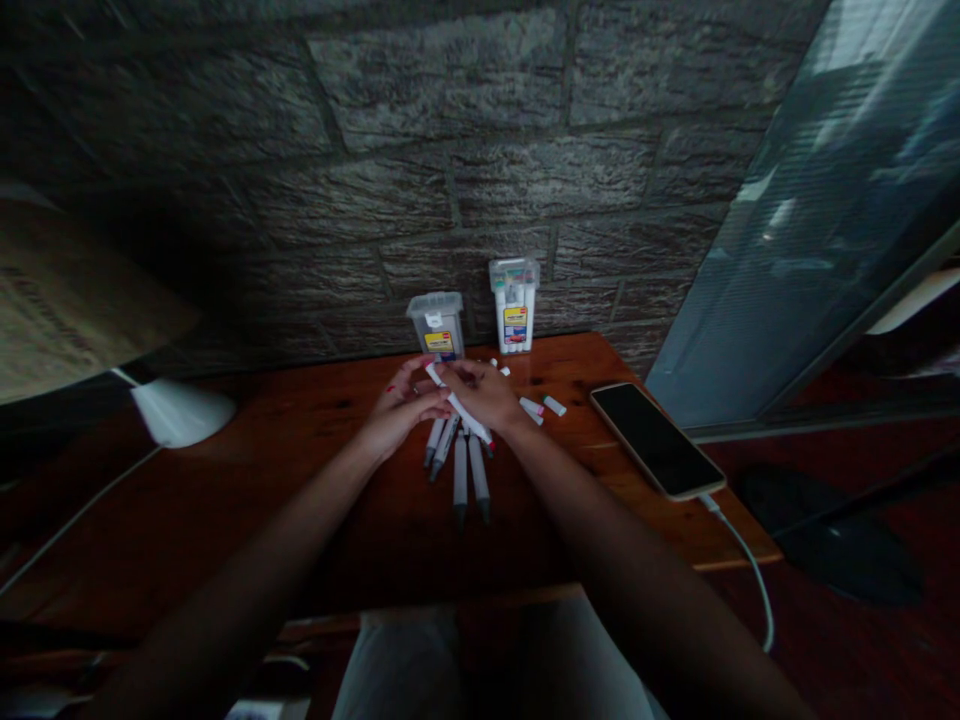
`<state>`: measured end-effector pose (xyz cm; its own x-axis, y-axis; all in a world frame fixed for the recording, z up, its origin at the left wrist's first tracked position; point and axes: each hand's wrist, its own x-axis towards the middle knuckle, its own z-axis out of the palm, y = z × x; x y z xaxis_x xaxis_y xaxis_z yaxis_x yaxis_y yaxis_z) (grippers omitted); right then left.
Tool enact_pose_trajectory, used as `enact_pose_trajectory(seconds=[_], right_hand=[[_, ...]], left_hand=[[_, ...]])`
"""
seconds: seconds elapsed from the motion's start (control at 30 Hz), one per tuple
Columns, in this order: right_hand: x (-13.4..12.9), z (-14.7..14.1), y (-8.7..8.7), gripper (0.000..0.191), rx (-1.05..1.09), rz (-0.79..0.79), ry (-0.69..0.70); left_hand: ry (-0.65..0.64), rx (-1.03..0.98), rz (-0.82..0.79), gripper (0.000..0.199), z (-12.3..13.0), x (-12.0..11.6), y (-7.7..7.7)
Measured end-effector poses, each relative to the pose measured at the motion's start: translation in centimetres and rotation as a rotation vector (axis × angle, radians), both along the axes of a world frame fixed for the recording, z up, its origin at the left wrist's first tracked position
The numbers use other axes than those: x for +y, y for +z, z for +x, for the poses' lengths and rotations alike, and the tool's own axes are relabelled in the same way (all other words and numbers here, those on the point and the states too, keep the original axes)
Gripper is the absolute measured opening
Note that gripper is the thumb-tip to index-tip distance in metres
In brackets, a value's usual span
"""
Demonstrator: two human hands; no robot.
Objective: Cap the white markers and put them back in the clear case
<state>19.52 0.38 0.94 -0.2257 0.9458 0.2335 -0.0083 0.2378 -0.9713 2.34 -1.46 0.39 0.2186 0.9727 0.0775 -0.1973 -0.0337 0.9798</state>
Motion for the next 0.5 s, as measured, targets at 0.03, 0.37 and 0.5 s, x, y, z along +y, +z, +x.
enact_pose_trajectory(seconds=[0.03, 0.37, 0.5], right_hand=[[-0.1, -0.1, 0.1, 0.027, -0.001, -0.007, 0.002], [1.2, 1.4, 1.3, 0.021, 0.463, -0.583, -0.140], [1.1, 1.5, 1.6, 0.031, 0.521, -0.585, -0.129]], left_hand=[[0.009, 0.007, 0.001, 0.093, 0.0, 0.0, 0.1], [0.308, -0.035, 0.032, 0.054, -1.1, 1.4, -0.1], [0.398, -0.023, 0.020, 0.052, -1.8, 2.0, -0.4]])
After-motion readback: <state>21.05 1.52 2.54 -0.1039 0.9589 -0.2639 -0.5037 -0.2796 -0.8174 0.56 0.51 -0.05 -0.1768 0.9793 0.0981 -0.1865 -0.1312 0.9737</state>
